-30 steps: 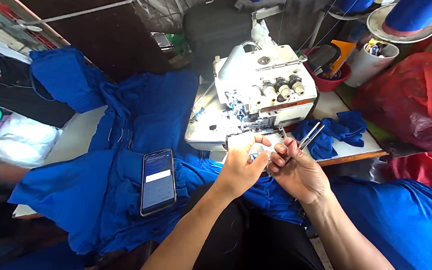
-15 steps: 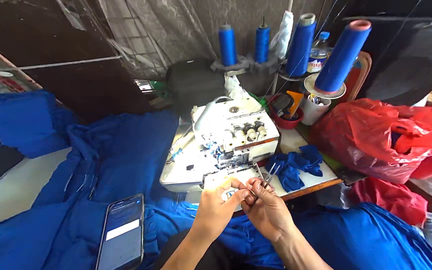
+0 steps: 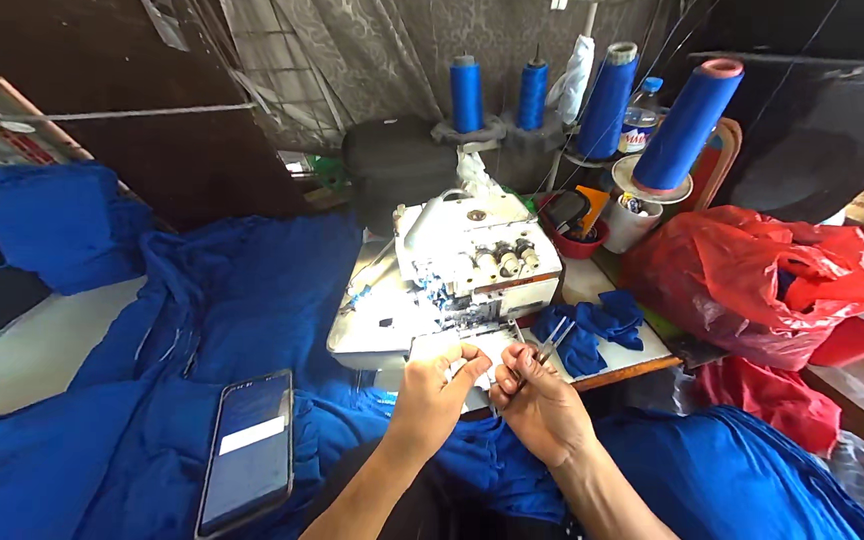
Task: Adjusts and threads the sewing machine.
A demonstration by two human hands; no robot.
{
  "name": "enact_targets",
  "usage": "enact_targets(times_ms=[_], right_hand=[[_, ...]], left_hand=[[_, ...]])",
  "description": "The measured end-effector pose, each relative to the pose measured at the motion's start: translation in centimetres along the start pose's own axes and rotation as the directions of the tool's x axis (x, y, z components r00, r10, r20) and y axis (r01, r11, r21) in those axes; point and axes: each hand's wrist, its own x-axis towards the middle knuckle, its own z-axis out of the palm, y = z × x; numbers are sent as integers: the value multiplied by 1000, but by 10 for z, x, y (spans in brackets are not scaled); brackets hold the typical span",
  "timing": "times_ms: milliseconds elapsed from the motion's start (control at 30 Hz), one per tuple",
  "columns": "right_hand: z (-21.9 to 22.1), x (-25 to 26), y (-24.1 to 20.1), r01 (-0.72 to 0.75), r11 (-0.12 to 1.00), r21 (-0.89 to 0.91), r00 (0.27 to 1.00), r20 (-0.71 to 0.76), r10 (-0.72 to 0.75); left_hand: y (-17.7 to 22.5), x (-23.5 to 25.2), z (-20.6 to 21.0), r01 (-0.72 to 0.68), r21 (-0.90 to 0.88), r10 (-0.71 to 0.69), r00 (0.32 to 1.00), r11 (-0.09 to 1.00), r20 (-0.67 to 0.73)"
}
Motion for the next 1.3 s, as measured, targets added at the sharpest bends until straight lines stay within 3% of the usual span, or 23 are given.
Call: enact_targets(times_ms=[133, 233, 300, 367, 433, 500, 533, 600, 733, 800, 933, 1067, 1133, 1200, 1300], right_hand=[[-8, -3, 0, 34, 988, -154, 999, 6, -33], [-21, -9, -8, 29, 906, -423, 999, -4, -34], [-36, -16, -22, -33, 742, -669, 999, -7, 38], [-53, -23, -39, -47, 461, -886, 993, 8, 117], [-66, -31, -61, -18, 198, -980, 977, 25, 211], [-75, -36, -82, 41, 46, -998, 957, 53, 286], [-77, -37, -90, 86, 21, -996, 950, 88, 298], [-75, -39, -101, 193, 81, -978, 949, 207, 239], [-51, -28, -96, 402, 136, -906, 916, 398, -55], [-37, -21, -86, 461, 150, -874, 884, 438, -166], [-19, -8, -63, 513, 315, -798, 856, 448, -259], [-13, -5, -55, 386, 123, -914, 922, 376, -97], [-12, -6, -53, 335, 115, -935, 942, 333, -38], [-15, -8, -51, 379, 142, -915, 925, 373, -67], [-20, -6, -45, 478, -39, -878, 845, 471, -254]], left_hand=[[4, -1, -2, -26, 129, 28, 999, 991, -18], [2, -1, -5, -8, 179, 17, 999, 984, -49], [1, 0, -7, 12, 203, 3, 997, 979, -74], [0, 2, -11, 30, 215, -13, 996, 976, -83], [1, 3, -14, 44, 219, -26, 996, 975, -83], [1, 3, -15, 45, 222, -26, 996, 974, -88], [1, 4, -16, 39, 221, -19, 996, 975, -91], [1, 4, -16, 28, 219, -8, 996, 975, -93], [1, 4, -15, 20, 206, -2, 996, 978, -89], [1, 3, -15, 22, 194, -5, 996, 981, -89], [1, 3, -14, 35, 201, -17, 996, 979, -88], [0, 2, -13, -16, 255, 39, 996, 967, -85], [0, 2, -13, -21, 273, 47, 995, 962, -91], [-1, 2, -13, -26, 281, 55, 994, 959, -95], [-2, 2, -14, -32, 276, 60, 994, 961, -94]])
